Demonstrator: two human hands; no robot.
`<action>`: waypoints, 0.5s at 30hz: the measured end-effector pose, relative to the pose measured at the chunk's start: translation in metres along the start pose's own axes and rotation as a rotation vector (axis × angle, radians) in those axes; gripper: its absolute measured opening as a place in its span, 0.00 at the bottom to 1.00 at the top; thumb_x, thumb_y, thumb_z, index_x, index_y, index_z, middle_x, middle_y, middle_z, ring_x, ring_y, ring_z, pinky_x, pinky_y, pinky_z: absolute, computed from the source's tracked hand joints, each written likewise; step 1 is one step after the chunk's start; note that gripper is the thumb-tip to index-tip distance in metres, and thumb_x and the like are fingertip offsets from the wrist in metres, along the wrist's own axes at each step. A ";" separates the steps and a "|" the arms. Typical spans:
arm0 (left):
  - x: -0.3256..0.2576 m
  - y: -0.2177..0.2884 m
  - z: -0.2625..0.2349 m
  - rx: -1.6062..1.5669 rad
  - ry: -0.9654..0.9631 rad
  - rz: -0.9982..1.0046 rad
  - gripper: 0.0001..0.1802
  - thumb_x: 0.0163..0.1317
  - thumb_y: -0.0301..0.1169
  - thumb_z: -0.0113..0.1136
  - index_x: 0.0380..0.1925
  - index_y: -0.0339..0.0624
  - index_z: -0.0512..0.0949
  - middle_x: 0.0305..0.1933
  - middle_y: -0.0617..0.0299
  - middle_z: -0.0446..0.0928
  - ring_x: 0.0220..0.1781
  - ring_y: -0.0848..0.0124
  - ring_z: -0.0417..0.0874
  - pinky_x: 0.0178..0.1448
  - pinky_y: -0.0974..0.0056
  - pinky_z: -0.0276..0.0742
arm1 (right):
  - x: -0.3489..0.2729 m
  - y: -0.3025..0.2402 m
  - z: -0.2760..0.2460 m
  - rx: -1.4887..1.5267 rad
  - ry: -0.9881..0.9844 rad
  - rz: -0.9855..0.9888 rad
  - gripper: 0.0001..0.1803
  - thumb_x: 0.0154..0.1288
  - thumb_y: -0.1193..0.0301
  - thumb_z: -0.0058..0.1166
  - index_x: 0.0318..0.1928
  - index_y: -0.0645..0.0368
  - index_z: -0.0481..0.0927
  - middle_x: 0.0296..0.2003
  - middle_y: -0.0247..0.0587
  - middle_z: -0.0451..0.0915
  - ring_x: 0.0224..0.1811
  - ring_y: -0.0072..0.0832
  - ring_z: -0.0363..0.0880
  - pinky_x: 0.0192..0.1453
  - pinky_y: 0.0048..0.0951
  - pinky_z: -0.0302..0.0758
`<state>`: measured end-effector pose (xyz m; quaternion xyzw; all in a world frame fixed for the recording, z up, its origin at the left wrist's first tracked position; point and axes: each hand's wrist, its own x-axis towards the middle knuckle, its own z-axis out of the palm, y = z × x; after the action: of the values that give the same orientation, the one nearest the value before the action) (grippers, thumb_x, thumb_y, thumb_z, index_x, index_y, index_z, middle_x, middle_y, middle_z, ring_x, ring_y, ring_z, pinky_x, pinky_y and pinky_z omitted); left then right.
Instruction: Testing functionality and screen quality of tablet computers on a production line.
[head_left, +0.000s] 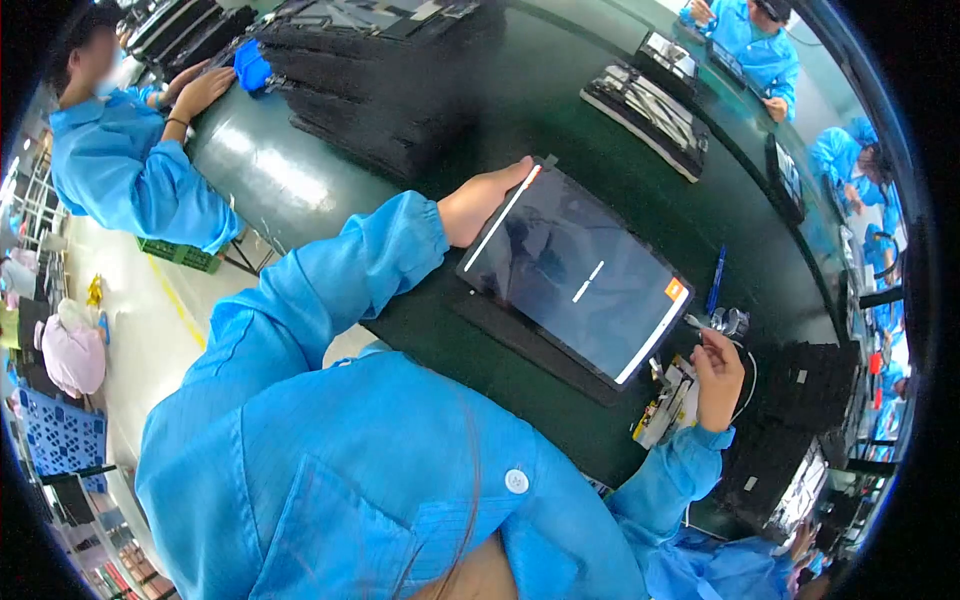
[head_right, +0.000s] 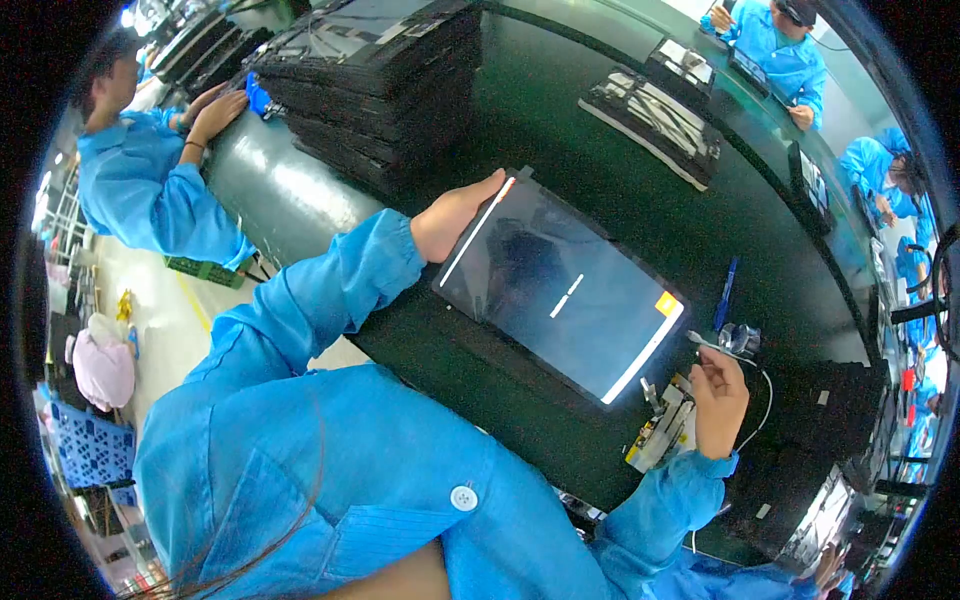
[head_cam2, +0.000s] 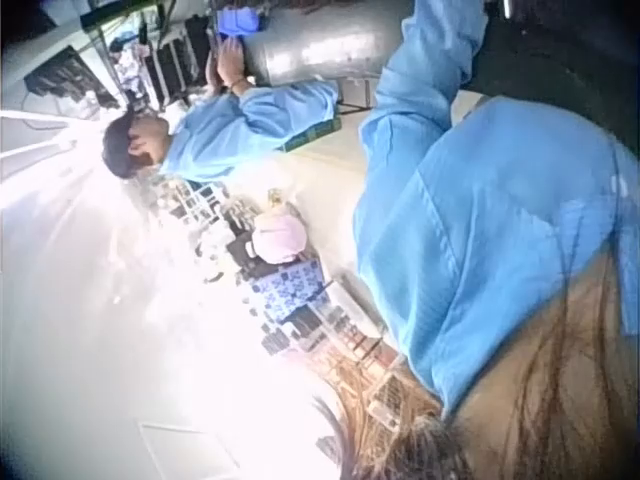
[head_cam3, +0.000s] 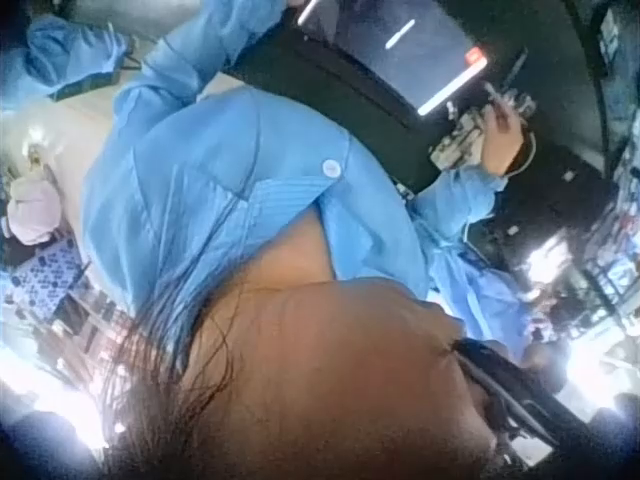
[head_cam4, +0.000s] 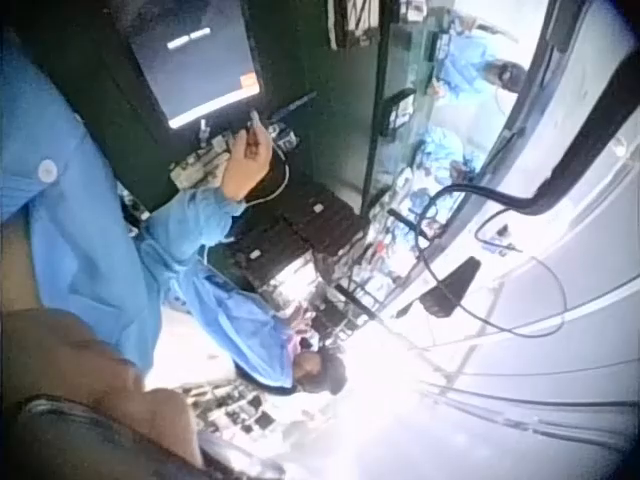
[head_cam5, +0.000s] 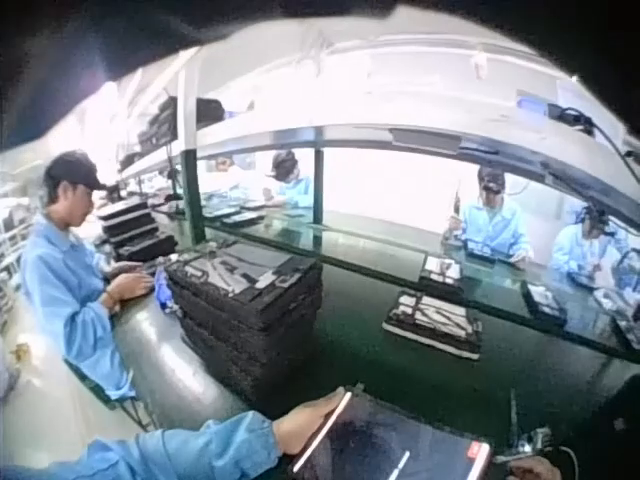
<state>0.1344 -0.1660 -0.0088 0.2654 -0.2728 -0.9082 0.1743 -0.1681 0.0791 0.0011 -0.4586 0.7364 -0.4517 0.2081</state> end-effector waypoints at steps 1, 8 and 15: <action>-0.001 0.000 0.003 0.049 0.028 0.027 0.28 0.64 0.52 0.35 0.45 0.39 0.71 0.47 0.54 0.74 0.47 0.64 0.75 0.55 0.59 0.69 | -0.001 -0.003 0.000 0.035 -0.085 0.065 0.12 0.57 0.80 0.50 0.43 0.63 0.75 0.36 0.36 0.75 0.33 0.18 0.72 0.38 0.18 0.70; 0.011 -0.003 -0.004 0.236 0.106 0.170 0.32 0.64 0.55 0.29 0.48 0.39 0.69 0.49 0.54 0.73 0.49 0.65 0.74 0.56 0.59 0.68 | -0.002 -0.012 0.016 0.058 -0.212 0.057 0.10 0.54 0.78 0.54 0.39 0.64 0.78 0.34 0.35 0.76 0.32 0.17 0.72 0.34 0.17 0.69; 0.001 -0.002 0.016 0.288 0.199 0.138 0.32 0.64 0.56 0.30 0.48 0.40 0.69 0.47 0.55 0.74 0.46 0.65 0.75 0.53 0.60 0.69 | -0.002 -0.013 0.019 0.098 -0.150 0.071 0.06 0.48 0.80 0.57 0.28 0.64 0.74 0.27 0.34 0.76 0.28 0.17 0.73 0.33 0.18 0.70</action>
<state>0.1237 -0.1588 0.0008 0.3568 -0.3989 -0.8149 0.2227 -0.1466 0.0694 0.0027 -0.4539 0.7117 -0.4440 0.3006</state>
